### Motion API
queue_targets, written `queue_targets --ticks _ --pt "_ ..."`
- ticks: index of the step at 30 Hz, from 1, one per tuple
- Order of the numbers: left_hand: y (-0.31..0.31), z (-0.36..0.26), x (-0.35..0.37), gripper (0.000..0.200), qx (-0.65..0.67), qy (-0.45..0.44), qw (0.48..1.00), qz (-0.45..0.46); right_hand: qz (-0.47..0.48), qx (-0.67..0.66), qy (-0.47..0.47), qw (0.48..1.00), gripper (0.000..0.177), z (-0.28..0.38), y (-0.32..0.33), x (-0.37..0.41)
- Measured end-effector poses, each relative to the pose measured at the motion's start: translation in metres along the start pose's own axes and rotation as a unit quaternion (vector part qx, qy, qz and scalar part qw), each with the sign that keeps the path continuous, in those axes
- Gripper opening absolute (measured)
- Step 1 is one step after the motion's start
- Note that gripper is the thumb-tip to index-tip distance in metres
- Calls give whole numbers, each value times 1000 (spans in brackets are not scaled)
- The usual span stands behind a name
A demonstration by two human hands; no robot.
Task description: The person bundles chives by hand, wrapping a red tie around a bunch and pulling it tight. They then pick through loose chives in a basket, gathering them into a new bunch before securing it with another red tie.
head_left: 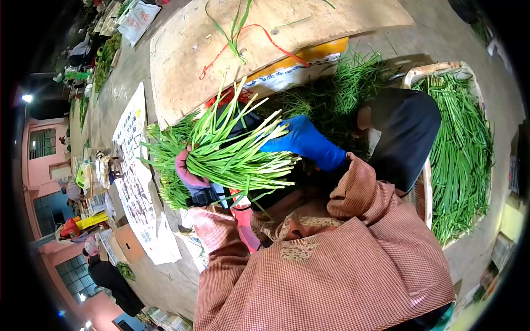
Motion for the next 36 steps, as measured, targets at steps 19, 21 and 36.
queue_targets --ticks 19,21,36 --pt "29 1 4 18 -144 -70 987 -14 -224 -40 -15 974 9 -19 98 32" --pt "55 2 2 26 -209 -89 973 34 -207 118 -77 968 12 -33 117 45" --pt "69 19 12 26 -185 -71 977 75 -168 85 -61 980 16 -24 60 22"
Point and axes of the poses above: each hand's wrist, its own x-axis away from the middle knuckle, its own y-axis out of the back of the hand, z = x × y, the point moved 1 cm from there along -x, towards the middle knuckle, and after that the axes turned 3 degrees about x, right-handed, at the moved point
